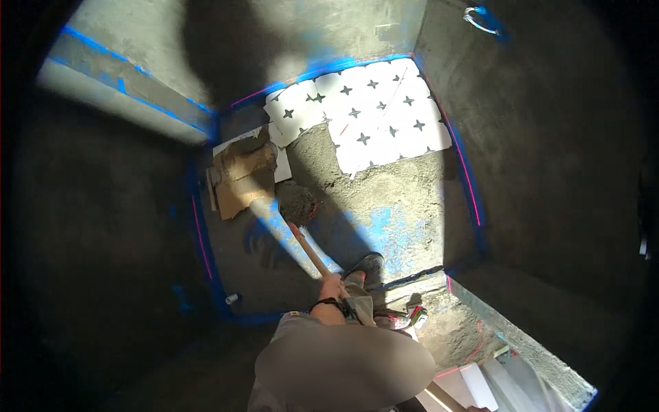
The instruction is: The person fits tiles onto a wet mortar bed by hand, using a laser level for alignment. After shoveling more mortar and spreading it with a rake, they position the tiles and tap them into place with a rubber mallet.
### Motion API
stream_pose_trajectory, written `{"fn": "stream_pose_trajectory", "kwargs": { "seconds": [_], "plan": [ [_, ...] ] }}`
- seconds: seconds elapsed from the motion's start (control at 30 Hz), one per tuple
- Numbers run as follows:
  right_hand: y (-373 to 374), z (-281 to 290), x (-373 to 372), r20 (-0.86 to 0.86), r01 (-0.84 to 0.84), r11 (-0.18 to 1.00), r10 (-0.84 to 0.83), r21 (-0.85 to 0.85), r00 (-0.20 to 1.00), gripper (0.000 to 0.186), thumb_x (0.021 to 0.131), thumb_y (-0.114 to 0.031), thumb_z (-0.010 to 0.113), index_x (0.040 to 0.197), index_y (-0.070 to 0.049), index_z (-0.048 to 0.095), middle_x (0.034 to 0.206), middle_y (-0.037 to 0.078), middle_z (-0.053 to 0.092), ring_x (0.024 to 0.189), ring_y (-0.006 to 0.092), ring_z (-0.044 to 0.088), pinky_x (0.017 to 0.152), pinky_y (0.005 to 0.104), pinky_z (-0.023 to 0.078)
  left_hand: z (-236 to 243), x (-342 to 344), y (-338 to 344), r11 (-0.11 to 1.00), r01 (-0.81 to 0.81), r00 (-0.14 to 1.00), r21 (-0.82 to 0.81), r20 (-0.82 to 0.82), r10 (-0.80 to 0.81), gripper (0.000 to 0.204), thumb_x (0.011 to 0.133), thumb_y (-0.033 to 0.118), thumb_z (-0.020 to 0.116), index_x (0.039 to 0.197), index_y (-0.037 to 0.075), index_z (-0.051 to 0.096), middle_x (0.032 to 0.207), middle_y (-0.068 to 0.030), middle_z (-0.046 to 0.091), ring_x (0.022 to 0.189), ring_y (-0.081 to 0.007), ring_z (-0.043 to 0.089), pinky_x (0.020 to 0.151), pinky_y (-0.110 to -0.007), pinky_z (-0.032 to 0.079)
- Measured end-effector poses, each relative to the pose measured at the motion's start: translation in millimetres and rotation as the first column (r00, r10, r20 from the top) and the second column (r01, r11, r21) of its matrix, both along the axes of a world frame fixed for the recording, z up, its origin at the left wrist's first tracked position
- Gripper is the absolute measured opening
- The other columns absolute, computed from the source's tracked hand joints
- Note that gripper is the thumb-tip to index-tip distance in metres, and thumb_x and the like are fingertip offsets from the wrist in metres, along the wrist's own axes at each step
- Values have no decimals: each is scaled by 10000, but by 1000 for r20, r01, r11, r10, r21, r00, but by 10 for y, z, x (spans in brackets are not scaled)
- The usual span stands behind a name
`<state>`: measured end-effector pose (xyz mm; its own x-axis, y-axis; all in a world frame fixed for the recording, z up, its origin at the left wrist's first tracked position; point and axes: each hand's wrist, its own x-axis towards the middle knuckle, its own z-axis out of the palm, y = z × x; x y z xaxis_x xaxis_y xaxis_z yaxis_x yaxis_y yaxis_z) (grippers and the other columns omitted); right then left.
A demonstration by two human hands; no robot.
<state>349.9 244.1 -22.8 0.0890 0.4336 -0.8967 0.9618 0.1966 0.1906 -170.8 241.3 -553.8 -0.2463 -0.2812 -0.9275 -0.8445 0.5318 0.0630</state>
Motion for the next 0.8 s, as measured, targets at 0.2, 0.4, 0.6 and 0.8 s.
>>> {"fn": "stream_pose_trajectory", "kwargs": {
  "seconds": [0.2, 0.4, 0.6, 0.8],
  "plan": [
    [-6, -734, -461, -170, 79, 985, -105, -155, 980, 283, 797, -317, 811, 965, -104, 730, 880, 169, 754, 837, 424, 718, 758, 534, 584, -77, -732, 140, 997, 69, 989, 18, -131, -66, 192, 947, 84, 681, 1079, -40, 618, 753, -147, 677, 602, -245, 656, 535, -407, 539],
    [-325, -514, -466, -89, -118, 913, 165, 391, 982, 209, 833, -323, 745, 850, -126, 677, 724, 142, 708, 709, 419, 697, 675, 568, 566, 320, -655, 118, 999, -2, 994, 32, -108, 6, 251, 954, 58, 659, 1167, -37, 567, 801, -148, 645, 597, -235, 624, 557, -410, 561],
    [-36, -141, -367, 48, -133, 973, 127, 189, 991, 241, 825, -336, 696, 885, -123, 790, 885, 137, 778, 810, 338, 753, 745, 538, 562, 597, -436, 293, 998, -61, 993, 2, -99, 61, 306, 924, 109, 695, 1176, -36, 599, 925, -145, 707, 692, -252, 690, 608, -430, 580],
    [374, -16, -30, 84, -116, 976, 102, 183, 991, 269, 740, -355, 694, 898, -167, 805, 833, 131, 767, 820, 382, 747, 808, 503, 584, 782, -111, 462, 990, 137, 991, 34, -2, -137, 293, 900, 162, 716, 1108, -10, 602, 920, -143, 674, 738, -245, 679, 623, -428, 567]
  ]
}}
